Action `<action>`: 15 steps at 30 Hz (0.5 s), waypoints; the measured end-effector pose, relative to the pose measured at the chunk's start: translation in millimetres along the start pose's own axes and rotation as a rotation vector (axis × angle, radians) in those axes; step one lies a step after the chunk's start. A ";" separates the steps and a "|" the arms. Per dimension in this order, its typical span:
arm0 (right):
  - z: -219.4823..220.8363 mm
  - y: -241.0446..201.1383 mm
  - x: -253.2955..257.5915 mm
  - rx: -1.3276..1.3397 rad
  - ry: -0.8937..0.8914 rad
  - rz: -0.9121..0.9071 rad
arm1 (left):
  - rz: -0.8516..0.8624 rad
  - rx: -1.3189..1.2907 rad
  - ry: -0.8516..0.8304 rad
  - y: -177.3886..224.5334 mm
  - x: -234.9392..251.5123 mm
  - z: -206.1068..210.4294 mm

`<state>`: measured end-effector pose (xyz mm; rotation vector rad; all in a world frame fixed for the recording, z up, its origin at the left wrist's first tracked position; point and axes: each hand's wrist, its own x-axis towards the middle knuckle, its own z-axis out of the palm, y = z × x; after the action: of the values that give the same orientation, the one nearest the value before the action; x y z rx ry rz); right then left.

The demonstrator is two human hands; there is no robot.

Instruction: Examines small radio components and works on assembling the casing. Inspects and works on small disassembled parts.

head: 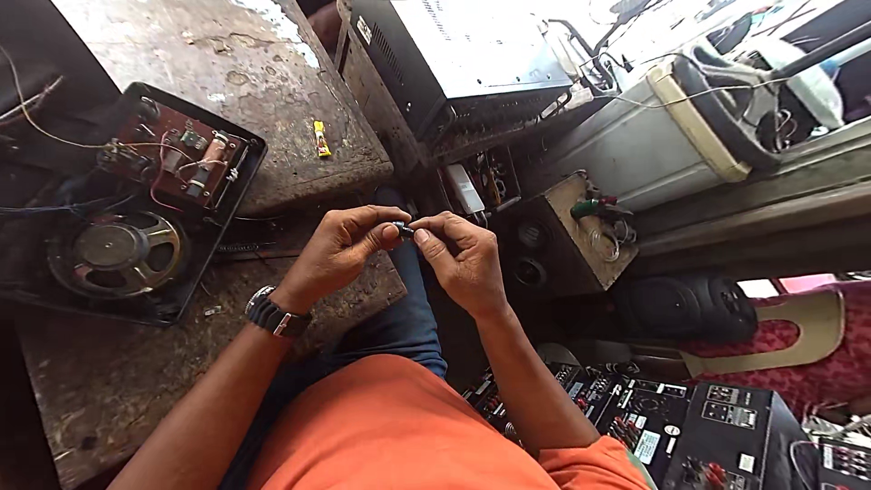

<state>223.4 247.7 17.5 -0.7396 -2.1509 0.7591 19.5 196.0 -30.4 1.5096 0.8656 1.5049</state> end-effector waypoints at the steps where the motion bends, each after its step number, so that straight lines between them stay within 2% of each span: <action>1: -0.9 -2.3 -0.4 0.012 -0.016 0.014 | -0.021 -0.022 -0.001 2.8 -2.0 1.6; 11: -6.5 -7.9 -1.6 0.002 -0.045 0.055 | -0.046 -0.104 -0.017 3.6 -10.6 1.2; 15: -11.8 -5.4 3.9 -0.040 -0.122 0.061 | -0.067 -0.063 -0.021 2.9 -12.9 -1.4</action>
<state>228.8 250.1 29.7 -0.8019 -2.2681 0.8140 17.3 183.3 -33.5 1.4338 0.8410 1.4522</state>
